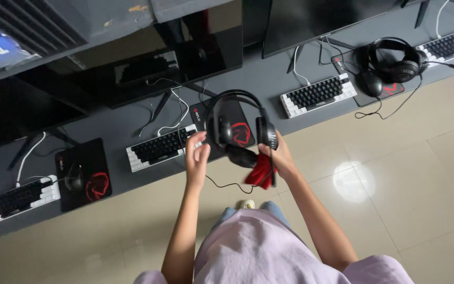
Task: The person cleans several black gaming headsets on a desk using a red cloth. They pick up each headset, wipe the ear cups and headband, and then place them back on the desk or a shelf above the monitors.
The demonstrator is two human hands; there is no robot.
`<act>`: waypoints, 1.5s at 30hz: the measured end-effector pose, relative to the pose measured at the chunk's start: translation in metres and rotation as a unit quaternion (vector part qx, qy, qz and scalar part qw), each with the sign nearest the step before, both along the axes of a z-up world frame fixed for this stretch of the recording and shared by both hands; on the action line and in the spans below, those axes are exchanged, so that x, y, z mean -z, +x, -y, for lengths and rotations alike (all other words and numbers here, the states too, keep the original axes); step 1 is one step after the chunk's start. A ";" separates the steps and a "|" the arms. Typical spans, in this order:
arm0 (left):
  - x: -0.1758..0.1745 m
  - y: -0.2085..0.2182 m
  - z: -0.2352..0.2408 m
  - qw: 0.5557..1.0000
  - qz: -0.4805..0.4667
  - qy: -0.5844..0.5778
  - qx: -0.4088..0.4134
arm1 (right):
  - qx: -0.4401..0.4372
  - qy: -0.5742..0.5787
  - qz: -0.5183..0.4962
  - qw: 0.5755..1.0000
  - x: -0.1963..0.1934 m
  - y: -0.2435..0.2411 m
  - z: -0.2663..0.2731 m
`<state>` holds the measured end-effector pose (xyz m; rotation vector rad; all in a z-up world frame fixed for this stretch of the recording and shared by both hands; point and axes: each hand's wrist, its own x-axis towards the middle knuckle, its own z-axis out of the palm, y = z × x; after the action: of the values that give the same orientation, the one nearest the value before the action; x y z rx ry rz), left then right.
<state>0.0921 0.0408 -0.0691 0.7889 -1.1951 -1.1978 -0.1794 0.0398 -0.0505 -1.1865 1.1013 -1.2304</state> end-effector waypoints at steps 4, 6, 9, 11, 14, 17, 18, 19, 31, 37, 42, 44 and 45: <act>0.003 -0.013 -0.026 0.987 0.124 -0.035 -0.095 | 0.044 0.097 0.099 0.989 0.006 -0.001 0.002; -0.010 -0.029 -0.035 0.988 0.138 -0.030 -0.068 | 0.063 0.134 0.109 0.983 -0.004 -0.001 -0.002; -0.044 -0.052 -0.046 0.978 0.209 -0.001 0.018 | 0.051 0.127 0.175 0.975 -0.024 0.001 -0.012; -0.068 -0.066 -0.043 0.977 0.181 -0.113 -0.002 | 0.048 0.094 0.149 0.983 -0.036 0.000 -0.013; -0.099 -0.072 -0.039 0.973 0.183 -0.128 -0.062 | 0.042 0.022 0.079 0.996 -0.069 -0.001 -0.022; -0.136 -0.066 -0.039 0.970 0.185 -0.150 -0.040 | 0.038 -0.038 0.041 0.998 -0.090 -0.010 -0.030; -0.149 -0.063 -0.039 0.969 0.185 -0.157 -0.041 | 0.038 -0.045 0.041 0.997 -0.099 -0.012 -0.032; -0.161 -0.060 -0.039 0.968 0.183 -0.169 -0.034 | 0.033 -0.065 0.045 0.996 -0.108 -0.015 -0.035; -0.297 -0.023 -0.041 0.941 0.190 -0.280 -0.009 | -0.033 -0.237 -0.037 0.970 -0.249 -0.020 -0.018; -0.371 -0.015 0.020 0.940 0.221 -0.259 -0.024 | -0.038 -0.296 -0.114 0.948 -0.315 -0.014 0.077; -0.372 -0.008 0.119 0.868 0.290 -0.381 -0.129 | -0.046 -0.234 -0.163 0.957 -0.369 0.005 0.138; -0.379 -0.006 0.148 0.902 0.306 -0.286 -0.107 | -0.025 -0.153 -0.170 0.973 -0.385 0.011 0.153; -0.377 -0.005 0.161 0.901 0.306 -0.288 -0.110 | -0.027 -0.156 -0.169 0.973 -0.388 0.012 0.162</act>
<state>0.0866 -0.1206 0.3082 0.8312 -1.8044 -0.3494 -0.1671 -0.1224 0.3372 -1.7044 1.1371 -1.2172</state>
